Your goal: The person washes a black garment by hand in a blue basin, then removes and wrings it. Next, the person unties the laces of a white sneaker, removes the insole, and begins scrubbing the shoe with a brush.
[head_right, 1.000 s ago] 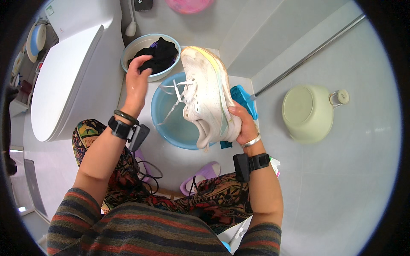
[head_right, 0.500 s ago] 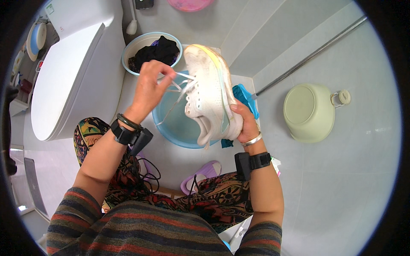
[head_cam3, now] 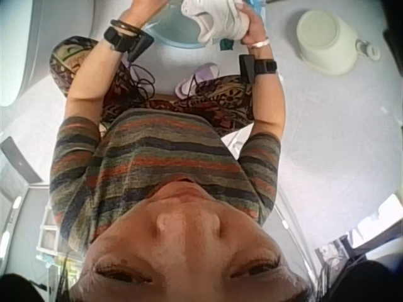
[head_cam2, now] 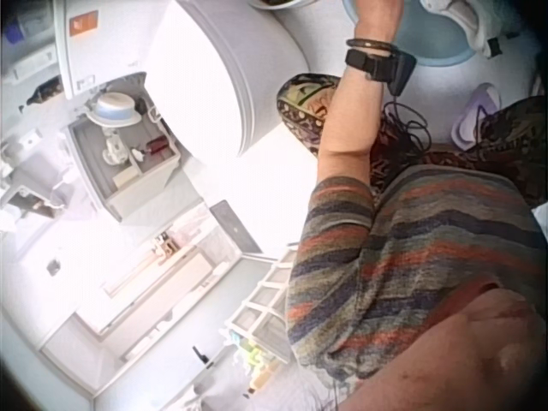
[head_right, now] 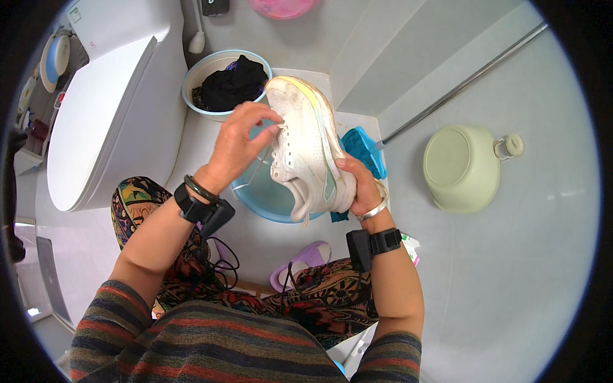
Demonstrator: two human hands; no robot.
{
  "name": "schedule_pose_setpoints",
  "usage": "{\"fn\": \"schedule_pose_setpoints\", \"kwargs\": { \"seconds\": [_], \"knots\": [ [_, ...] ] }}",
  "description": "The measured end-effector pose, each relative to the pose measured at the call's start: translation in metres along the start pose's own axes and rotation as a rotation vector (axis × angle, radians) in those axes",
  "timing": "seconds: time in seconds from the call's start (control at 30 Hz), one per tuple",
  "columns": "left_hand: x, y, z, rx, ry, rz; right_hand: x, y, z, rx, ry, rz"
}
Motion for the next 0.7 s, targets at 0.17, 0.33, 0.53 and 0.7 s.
{"fn": "schedule_pose_setpoints", "kwargs": {
  "seconds": [0.17, 0.33, 0.53, 0.7],
  "knots": [
    [-0.001, 0.004, -0.002, -0.027, -0.292, -0.087, 0.003, 0.01, -0.002, -0.015, 0.026, 0.01],
    [-0.015, 0.01, -0.01, -0.03, -0.59, -0.347, 0.001, 0.01, -0.002, -0.018, 0.017, -0.013],
    [-0.016, 0.018, -0.015, -0.122, -0.804, -0.489, 0.002, 0.01, -0.002, -0.011, 0.019, 0.004],
    [-0.017, 0.023, -0.02, -0.092, -0.868, -0.578, 0.003, 0.011, -0.001, 0.005, -0.003, -0.005]
  ]
}}
Point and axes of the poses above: each hand's wrist, its own z-axis towards the middle knuckle, its own y-axis out of the palm, x = y × z, the point moved 9 cm from there along z, towards the middle knuckle, and after that the axes turned 10 degrees about x, right-handed, at the moved point
